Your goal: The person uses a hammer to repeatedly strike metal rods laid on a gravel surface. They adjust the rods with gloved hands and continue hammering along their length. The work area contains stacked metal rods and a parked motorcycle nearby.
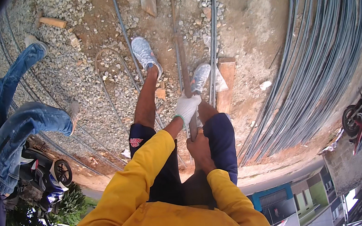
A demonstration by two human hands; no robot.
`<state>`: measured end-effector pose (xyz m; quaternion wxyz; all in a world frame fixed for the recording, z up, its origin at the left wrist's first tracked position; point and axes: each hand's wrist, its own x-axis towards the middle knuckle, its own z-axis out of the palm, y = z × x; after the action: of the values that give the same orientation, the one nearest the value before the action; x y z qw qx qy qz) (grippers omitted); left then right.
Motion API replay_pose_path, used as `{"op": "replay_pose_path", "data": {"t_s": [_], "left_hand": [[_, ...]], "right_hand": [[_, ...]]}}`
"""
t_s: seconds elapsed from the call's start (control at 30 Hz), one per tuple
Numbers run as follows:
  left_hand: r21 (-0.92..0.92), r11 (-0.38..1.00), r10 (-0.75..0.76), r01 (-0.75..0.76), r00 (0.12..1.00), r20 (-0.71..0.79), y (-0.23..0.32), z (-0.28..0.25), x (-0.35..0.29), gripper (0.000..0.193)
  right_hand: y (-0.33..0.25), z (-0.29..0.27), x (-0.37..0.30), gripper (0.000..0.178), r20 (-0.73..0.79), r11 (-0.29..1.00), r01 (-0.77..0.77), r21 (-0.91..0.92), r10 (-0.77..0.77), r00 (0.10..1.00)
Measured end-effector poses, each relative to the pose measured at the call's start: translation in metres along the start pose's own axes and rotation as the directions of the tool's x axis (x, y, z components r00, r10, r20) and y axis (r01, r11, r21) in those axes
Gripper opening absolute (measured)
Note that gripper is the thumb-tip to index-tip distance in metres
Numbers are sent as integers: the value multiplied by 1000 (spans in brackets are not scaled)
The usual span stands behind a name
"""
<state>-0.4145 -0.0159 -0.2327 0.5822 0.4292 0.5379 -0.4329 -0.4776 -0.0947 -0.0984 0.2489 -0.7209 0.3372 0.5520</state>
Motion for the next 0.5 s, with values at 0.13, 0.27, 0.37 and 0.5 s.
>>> {"op": "replay_pose_path", "data": {"t_s": [0.13,0.27,0.37,0.5], "left_hand": [[32,999,5,-5,1000,-9,-6,2,9,40],[-29,996,83,-85,994,-74,-19,8,13,20],[17,975,220,-221,962,-163,-29,14,16,19],[-14,988,150,-151,986,-79,-47,16,33,19]], "right_hand": [[12,7,11,57,25,999,-20,31,19,1000],[26,13,22,59,17,1000,-2,-13,2,1000],[35,17,31,60,-82,995,36,-89,-43,996],[49,26,42,57,-77,993,43,-106,-51,996]]}}
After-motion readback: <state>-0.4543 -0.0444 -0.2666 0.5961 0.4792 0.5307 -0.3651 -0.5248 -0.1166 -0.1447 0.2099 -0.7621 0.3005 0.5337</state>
